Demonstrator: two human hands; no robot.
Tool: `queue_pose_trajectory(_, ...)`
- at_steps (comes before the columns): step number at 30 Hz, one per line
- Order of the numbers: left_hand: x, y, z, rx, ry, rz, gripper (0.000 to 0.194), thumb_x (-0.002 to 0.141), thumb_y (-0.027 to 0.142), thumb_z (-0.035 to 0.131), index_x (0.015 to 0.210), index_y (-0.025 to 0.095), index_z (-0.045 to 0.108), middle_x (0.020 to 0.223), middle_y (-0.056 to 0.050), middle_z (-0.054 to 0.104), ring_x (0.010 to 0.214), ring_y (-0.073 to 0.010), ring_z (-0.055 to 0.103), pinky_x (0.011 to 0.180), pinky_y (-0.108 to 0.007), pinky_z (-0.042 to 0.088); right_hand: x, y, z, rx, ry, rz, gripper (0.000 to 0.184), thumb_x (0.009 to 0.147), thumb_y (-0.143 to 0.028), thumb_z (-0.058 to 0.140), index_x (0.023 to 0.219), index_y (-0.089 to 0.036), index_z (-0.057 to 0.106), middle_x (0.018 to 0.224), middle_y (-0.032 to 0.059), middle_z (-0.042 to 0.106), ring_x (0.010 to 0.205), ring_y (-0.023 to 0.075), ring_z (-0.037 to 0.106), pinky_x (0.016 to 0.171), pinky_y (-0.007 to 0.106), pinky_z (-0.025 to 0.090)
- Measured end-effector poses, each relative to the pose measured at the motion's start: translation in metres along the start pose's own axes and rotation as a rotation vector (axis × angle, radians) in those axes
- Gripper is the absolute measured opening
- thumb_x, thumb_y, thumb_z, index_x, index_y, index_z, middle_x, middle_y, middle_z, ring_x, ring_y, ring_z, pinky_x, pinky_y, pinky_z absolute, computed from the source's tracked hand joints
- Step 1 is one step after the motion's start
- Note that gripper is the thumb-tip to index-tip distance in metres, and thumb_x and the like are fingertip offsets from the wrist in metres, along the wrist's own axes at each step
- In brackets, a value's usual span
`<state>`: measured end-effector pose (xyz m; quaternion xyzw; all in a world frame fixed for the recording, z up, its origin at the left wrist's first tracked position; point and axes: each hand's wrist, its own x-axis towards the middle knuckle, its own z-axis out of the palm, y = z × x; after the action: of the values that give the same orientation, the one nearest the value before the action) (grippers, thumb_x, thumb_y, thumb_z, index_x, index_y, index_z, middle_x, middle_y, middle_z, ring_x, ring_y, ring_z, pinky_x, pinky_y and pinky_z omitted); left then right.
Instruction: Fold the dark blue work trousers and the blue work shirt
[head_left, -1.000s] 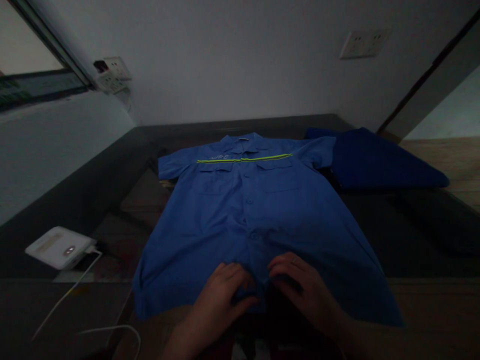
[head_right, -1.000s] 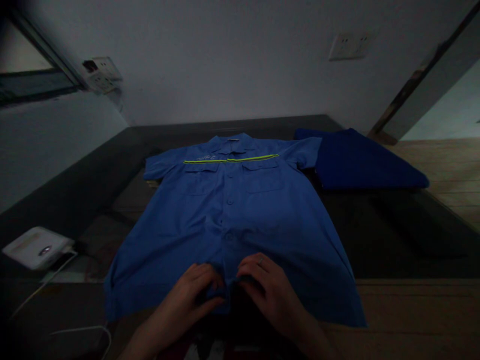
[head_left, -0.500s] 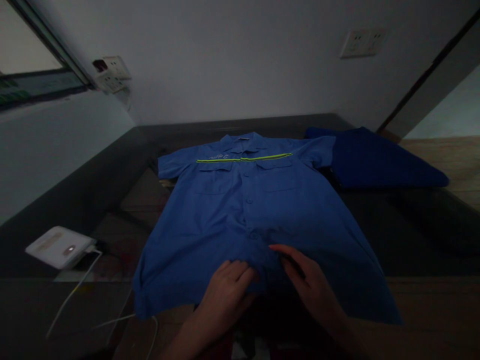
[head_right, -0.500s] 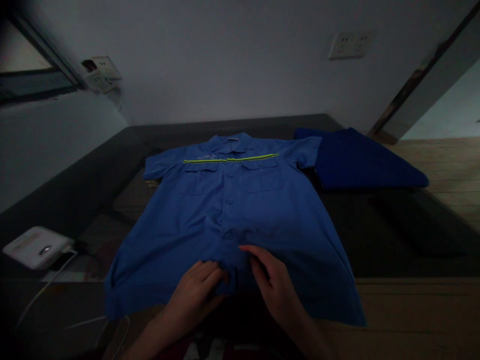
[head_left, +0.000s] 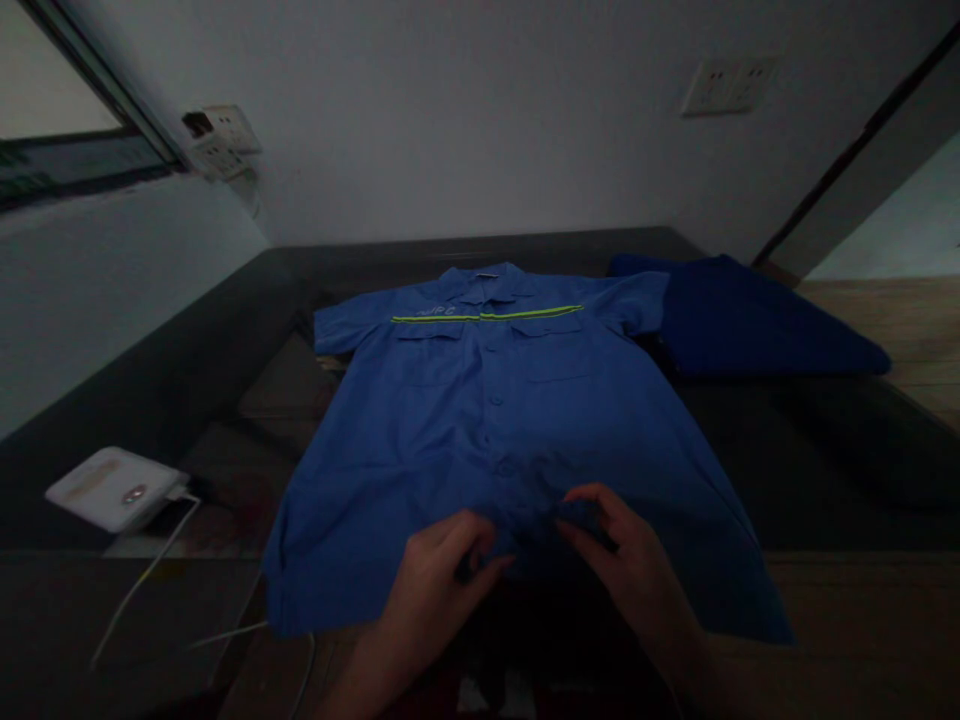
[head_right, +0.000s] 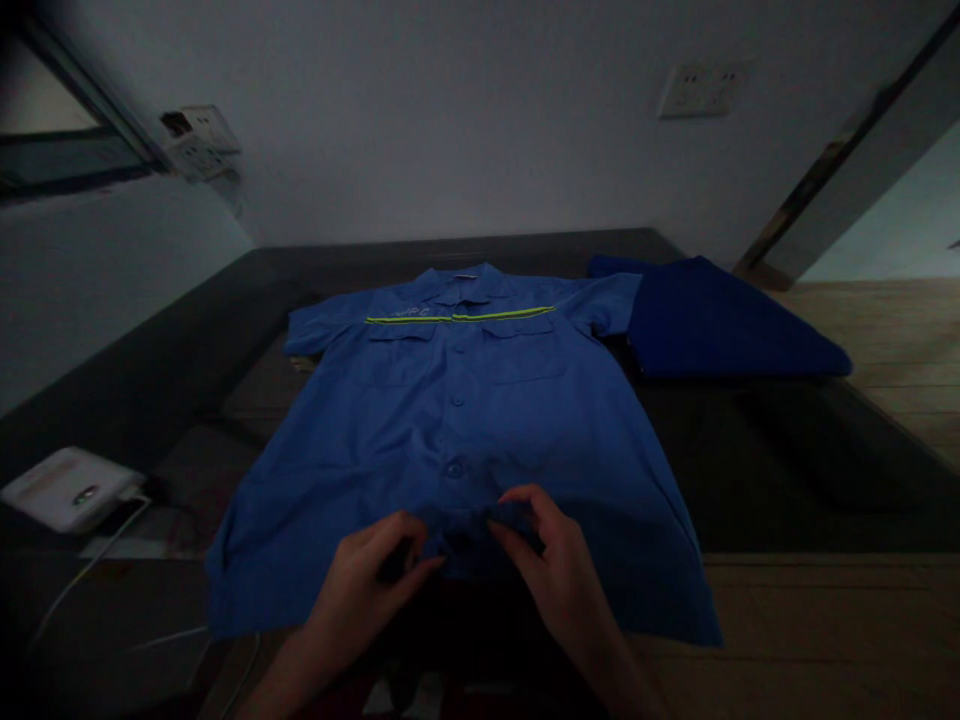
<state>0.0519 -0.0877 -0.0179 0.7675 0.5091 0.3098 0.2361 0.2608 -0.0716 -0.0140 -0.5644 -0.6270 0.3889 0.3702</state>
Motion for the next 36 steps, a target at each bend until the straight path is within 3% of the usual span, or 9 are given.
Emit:
queue_pose_trajectory(4, 0.002, 0.005, -0.005, -0.020, -0.099, -0.024, 0.018, 0.079, 0.020, 0.063, 0.068, 0.017, 0.049, 0.066, 0.003, 0.055, 0.059, -0.0098, 0.050, 0.053, -0.020, 0.035, 0.002, -0.007, 0.001, -0.017, 0.090, -0.022, 0.015, 0.076, -0.033, 0.064, 0.070, -0.020, 0.061, 0.064, -0.0011, 0.063, 0.062, 0.0156, 0.061, 0.058, 0.023, 0.049)
queue_pose_trajectory(9, 0.001, 0.009, -0.006, -0.074, -0.110, -0.106, 0.023, 0.078, 0.021, 0.064, 0.063, 0.018, 0.046, 0.062, 0.004, 0.051, 0.057, -0.0093, 0.046, 0.052, -0.021, 0.032, 0.006, -0.018, 0.010, 0.041, 0.125, -0.255, 0.006, 0.080, -0.022, 0.059, 0.077, -0.021, 0.064, 0.078, 0.0028, 0.067, 0.075, 0.0178, 0.063, 0.069, 0.028, 0.051)
queue_pose_trajectory(13, 0.003, 0.011, -0.006, -0.097, -0.157, -0.159, 0.023, 0.077, 0.020, 0.063, 0.062, 0.018, 0.046, 0.061, 0.005, 0.050, 0.056, -0.0090, 0.045, 0.052, -0.021, 0.031, 0.006, -0.024, 0.020, 0.007, 0.087, -0.393, 0.014, 0.076, -0.011, 0.054, 0.078, -0.021, 0.063, 0.082, 0.0032, 0.064, 0.079, 0.0174, 0.062, 0.071, 0.028, 0.050)
queue_pose_trajectory(20, 0.006, 0.011, -0.005, -0.064, -0.107, -0.180, 0.022, 0.077, 0.019, 0.063, 0.062, 0.017, 0.047, 0.062, 0.004, 0.052, 0.059, -0.0103, 0.049, 0.055, -0.022, 0.035, 0.002, -0.017, 0.027, -0.042, -0.033, -0.387, 0.023, 0.071, -0.002, 0.051, 0.080, -0.020, 0.062, 0.082, 0.0026, 0.064, 0.079, 0.0171, 0.062, 0.072, 0.028, 0.050)
queue_pose_trajectory(29, 0.008, 0.011, -0.005, -0.128, -0.061, -0.161, 0.004, 0.079, 0.015, 0.059, 0.076, 0.019, 0.059, 0.072, 0.001, 0.062, 0.069, -0.0133, 0.059, 0.065, -0.025, 0.047, 0.001, -0.012, 0.023, 0.031, -0.099, -0.295, 0.012, 0.083, -0.016, 0.055, 0.079, -0.019, 0.066, 0.082, 0.0037, 0.068, 0.078, 0.0167, 0.064, 0.072, 0.030, 0.052)
queue_pose_trajectory(36, 0.008, 0.007, -0.004, -0.160, 0.131, -0.078, 0.002, 0.079, 0.018, 0.064, 0.080, 0.019, 0.065, 0.083, -0.002, 0.069, 0.080, -0.0159, 0.065, 0.074, -0.027, 0.052, 0.005, -0.011, 0.025, 0.061, -0.033, -0.279, 0.008, 0.080, -0.020, 0.061, 0.076, -0.018, 0.067, 0.079, 0.0040, 0.069, 0.075, 0.0172, 0.065, 0.069, 0.027, 0.053)
